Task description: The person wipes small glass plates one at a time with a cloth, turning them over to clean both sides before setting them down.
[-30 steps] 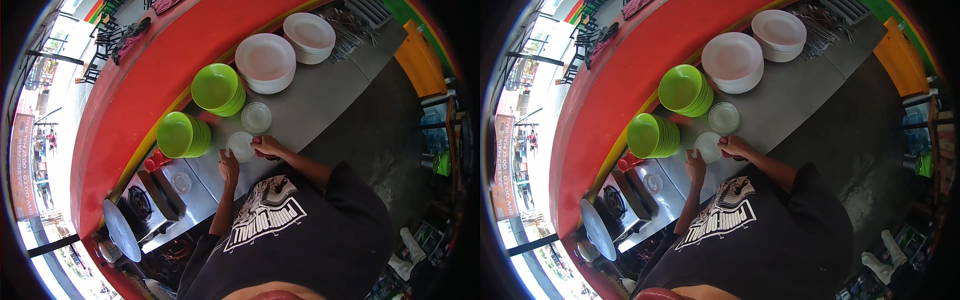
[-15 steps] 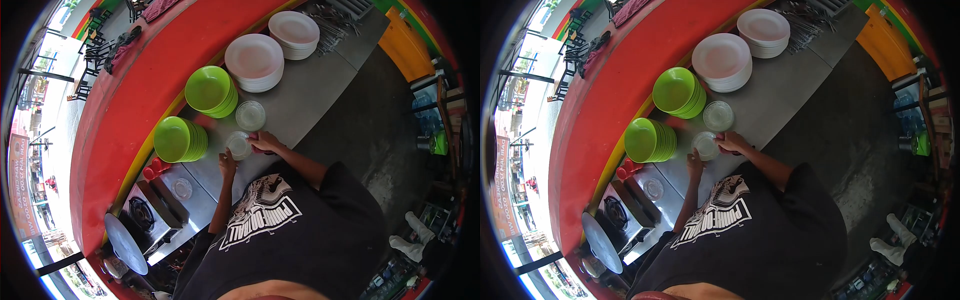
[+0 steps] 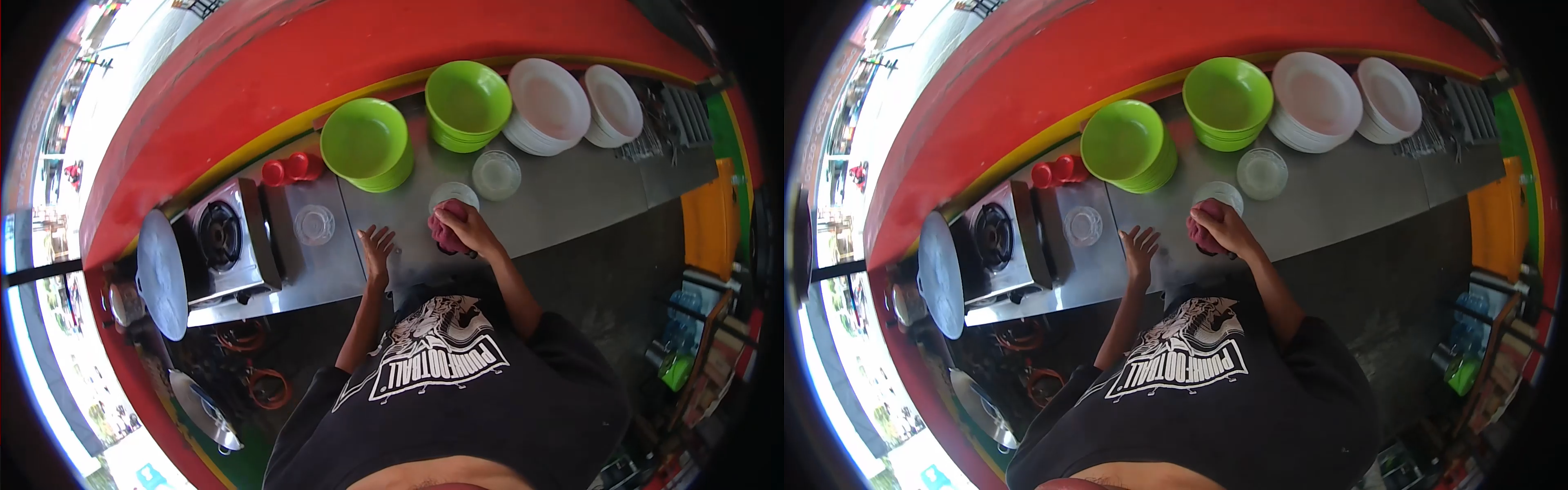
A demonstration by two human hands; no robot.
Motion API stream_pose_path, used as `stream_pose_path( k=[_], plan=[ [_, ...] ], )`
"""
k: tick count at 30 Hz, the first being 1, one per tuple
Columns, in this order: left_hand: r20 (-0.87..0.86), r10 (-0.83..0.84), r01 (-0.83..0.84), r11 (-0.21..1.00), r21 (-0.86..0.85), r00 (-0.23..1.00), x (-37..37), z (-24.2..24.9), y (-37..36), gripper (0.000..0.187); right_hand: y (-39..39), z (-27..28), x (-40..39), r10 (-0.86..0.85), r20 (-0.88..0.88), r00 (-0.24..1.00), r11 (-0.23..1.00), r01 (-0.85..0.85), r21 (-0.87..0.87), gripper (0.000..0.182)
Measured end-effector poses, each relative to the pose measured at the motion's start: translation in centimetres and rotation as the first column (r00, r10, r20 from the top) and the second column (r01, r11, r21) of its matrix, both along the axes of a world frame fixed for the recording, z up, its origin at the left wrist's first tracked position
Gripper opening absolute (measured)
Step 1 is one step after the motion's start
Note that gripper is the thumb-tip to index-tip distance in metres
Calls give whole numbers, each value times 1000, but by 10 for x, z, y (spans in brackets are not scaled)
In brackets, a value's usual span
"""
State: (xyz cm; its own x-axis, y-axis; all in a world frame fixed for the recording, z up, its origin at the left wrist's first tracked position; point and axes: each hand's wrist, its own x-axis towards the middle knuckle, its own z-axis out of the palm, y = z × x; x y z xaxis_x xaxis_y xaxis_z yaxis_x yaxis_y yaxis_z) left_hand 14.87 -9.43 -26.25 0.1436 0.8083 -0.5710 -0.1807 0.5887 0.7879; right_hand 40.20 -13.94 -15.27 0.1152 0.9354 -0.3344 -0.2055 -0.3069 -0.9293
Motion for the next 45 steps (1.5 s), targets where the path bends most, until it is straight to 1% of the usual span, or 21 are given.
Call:
stream_pose_path(
  k=[3, 6, 7, 10, 11, 13, 14, 15, 16, 17, 18, 20, 21, 23, 27, 30, 34, 39, 42, 43, 45],
  plan=[
    [4, 160, -159, 987, -10, 987, -37, 4, -3, 88, 33, -10, -56, 113, -127, 985, 993, -115, -13, 29],
    [-15, 285, -285, 958, -4, 958, -79, 8, -5, 87, 63, -60, -114, 246, 69, 967, 968, -248, 28, 31],
    [-24, 323, -324, 946, -3, 946, -94, 8, -6, 87, 74, -64, -128, 327, 93, 940, 945, -325, -39, 28],
    [-22, 383, -382, 924, 11, 924, -135, 2, -1, 87, 102, -98, -178, 278, 194, 941, 957, -288, 24, 35],
    [-14, 382, -382, 924, 31, 924, -147, 0, 3, 85, 110, -106, -193, 245, 270, 931, 963, -266, 46, 34],
    [-45, 367, -362, 928, 82, 929, -167, -8, 17, 84, 125, -112, -220, 154, 418, 895, 971, -215, 103, 32],
    [-59, 353, -346, 932, 107, 934, -175, -13, 27, 84, 130, -114, -232, 113, 535, 837, 971, -207, 119, 32],
    [-58, 353, -346, 932, 105, 934, -179, -7, 40, 77, 134, -116, -243, 65, 642, 764, 970, -199, 139, 32],
    [-116, 344, -330, 936, 123, 932, -182, -5, 53, 73, 136, -120, -251, 11, 736, 676, 968, -193, 163, 32],
    [-176, 331, -309, 941, 140, 927, -186, -3, 67, 68, 138, -125, -258, -73, 764, 641, 958, -168, 232, 34],
    [-236, 315, -285, 946, 154, 919, -190, -5, 80, 63, 138, -128, -262, -105, 784, 612, 950, -170, 260, 34],
    [-365, 255, -170, 954, 249, 896, -199, -34, 101, 55, 138, -131, -268, -167, 818, 550, 933, -180, 312, 35],
    [-428, 230, -108, 951, 291, 874, -199, -36, 111, 50, 139, -131, -269, -177, 839, 515, 925, -203, 320, 37],
    [-551, 190, -28, 957, 289, 813, -199, -37, 119, 43, 140, -131, -272, -162, 861, 482, 932, -211, 294, 36],
    [-751, 40, 191, 957, 218, 659, -196, -7, 132, 35, 142, -133, -273, -185, 890, 416, 922, -240, 304, 41],
    [-780, 21, 279, 927, 249, 626, -194, 1, 136, 35, 140, -139, -272, -181, 904, 387, 923, -249, 292, 45],
    [-716, -43, 279, 936, 216, 697, -195, 0, 138, 37, 139, -139, -271, -185, 902, 391, 920, -253, 299, 49],
    [-546, -74, 238, 942, 236, 834, -199, -10, 139, 35, 137, -134, -271, -191, 898, 397, 927, -228, 298, 51],
    [-548, -63, 242, 935, 261, 834, -195, 1, 137, 32, 134, -130, -270, -155, 900, 407, 942, -213, 258, 53],
    [-568, -12, 246, 909, 337, 823, -195, -2, 135, 32, 133, -129, -269, -156, 887, 435, 945, -196, 263, 53],
    [-642, 16, 296, 879, 375, 766, -197, -9, 132, 34, 132, -128, -267, -166, 863, 478, 944, -174, 278, 52]
  ],
)
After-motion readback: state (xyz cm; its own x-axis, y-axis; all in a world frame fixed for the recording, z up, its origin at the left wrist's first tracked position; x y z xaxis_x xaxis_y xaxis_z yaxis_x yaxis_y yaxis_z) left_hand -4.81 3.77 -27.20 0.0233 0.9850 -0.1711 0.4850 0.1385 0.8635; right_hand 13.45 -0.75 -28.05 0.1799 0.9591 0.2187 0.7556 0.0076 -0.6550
